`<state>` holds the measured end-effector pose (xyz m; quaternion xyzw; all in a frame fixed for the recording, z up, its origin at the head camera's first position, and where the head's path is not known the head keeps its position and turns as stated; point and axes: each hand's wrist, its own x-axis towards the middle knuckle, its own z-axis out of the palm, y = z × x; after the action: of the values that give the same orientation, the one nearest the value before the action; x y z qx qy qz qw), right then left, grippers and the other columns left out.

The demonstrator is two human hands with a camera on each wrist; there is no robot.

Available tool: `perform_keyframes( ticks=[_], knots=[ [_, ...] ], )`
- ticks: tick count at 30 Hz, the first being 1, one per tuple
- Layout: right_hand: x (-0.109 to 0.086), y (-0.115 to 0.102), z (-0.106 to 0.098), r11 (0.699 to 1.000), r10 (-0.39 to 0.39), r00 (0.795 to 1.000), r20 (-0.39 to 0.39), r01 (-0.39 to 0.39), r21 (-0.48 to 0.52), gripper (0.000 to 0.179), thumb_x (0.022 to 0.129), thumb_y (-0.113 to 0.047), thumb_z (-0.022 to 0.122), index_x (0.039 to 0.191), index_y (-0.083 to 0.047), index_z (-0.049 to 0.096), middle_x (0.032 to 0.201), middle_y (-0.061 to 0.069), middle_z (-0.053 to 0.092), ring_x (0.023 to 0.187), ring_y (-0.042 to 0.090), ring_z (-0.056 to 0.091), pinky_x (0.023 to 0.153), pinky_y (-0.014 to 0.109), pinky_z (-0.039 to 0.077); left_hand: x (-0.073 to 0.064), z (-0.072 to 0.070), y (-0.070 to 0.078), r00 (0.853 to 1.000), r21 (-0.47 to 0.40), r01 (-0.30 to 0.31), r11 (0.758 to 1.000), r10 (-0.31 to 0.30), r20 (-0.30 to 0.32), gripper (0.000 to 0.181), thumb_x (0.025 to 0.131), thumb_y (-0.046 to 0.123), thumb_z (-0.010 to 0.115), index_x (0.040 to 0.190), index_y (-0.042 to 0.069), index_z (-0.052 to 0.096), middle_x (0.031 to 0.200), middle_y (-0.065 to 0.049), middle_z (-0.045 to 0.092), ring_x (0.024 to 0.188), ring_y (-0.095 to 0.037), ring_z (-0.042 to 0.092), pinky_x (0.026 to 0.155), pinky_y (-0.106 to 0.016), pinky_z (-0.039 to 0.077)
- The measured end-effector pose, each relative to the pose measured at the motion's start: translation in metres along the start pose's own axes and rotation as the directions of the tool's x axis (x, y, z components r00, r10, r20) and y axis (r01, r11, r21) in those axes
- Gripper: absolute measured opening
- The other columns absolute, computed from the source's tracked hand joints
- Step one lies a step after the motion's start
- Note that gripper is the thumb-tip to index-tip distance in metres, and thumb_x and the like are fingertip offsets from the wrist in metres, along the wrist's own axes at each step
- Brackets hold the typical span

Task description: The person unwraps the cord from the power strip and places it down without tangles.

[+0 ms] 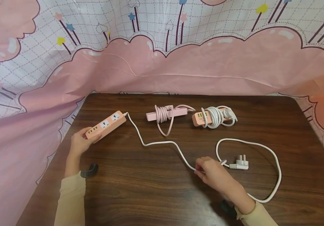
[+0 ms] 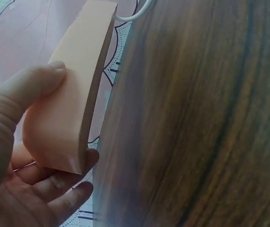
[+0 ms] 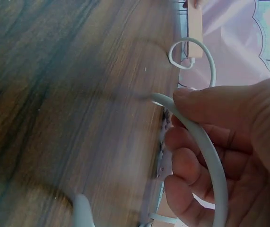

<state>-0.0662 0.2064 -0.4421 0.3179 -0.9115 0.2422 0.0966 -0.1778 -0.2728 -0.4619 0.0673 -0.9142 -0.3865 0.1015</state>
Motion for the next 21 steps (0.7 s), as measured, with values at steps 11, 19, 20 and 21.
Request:
perform_keyframes(
  ticks=[11,19,20,21],
  knots=[
    [0.008,-0.004,0.000,1.000,0.016,0.999,0.030,-0.015,-0.017,0.029,0.069,-0.006,0.079,0.069,-0.020,0.054,0.068,-0.016,0.047,0.062,0.000,0.044,0.053,0.021,0.040,0.000,0.000,-0.009,0.993,0.069,0.052,0.996,-0.059,0.099,0.052,0.076,0.027,0.077,0.114,-0.006,0.061,0.104,-0.023,0.063,0.090,-0.031,0.053,0.077,-0.036,0.040],
    [0.010,-0.005,0.002,1.000,0.020,0.997,0.073,-0.018,-0.021,0.028,0.071,-0.011,0.079,0.070,-0.022,0.054,0.068,-0.017,0.046,0.062,0.000,0.044,0.052,0.021,0.040,0.001,0.000,-0.013,0.983,0.095,0.079,0.992,-0.094,0.160,0.059,0.078,0.032,0.075,0.119,-0.006,0.057,0.111,-0.024,0.061,0.098,-0.032,0.051,0.085,-0.041,0.040],
    [0.011,-0.005,0.002,1.000,0.013,0.998,0.069,-0.012,-0.019,0.028,0.071,-0.011,0.080,0.070,-0.022,0.054,0.068,-0.017,0.046,0.062,0.000,0.044,0.052,0.020,0.039,0.001,0.000,-0.014,0.983,0.095,0.073,0.993,-0.088,0.161,0.059,0.078,0.031,0.075,0.120,-0.006,0.057,0.111,-0.024,0.061,0.098,-0.032,0.052,0.084,-0.042,0.040],
    [0.011,-0.005,0.003,1.000,0.006,0.998,0.064,-0.005,-0.017,0.029,0.071,-0.011,0.080,0.070,-0.022,0.054,0.068,-0.017,0.046,0.062,0.000,0.044,0.052,0.020,0.039,0.002,0.000,-0.014,0.983,0.096,0.066,0.993,-0.081,0.163,0.058,0.078,0.031,0.075,0.120,-0.006,0.056,0.111,-0.024,0.061,0.098,-0.032,0.052,0.084,-0.041,0.040]
  ],
)
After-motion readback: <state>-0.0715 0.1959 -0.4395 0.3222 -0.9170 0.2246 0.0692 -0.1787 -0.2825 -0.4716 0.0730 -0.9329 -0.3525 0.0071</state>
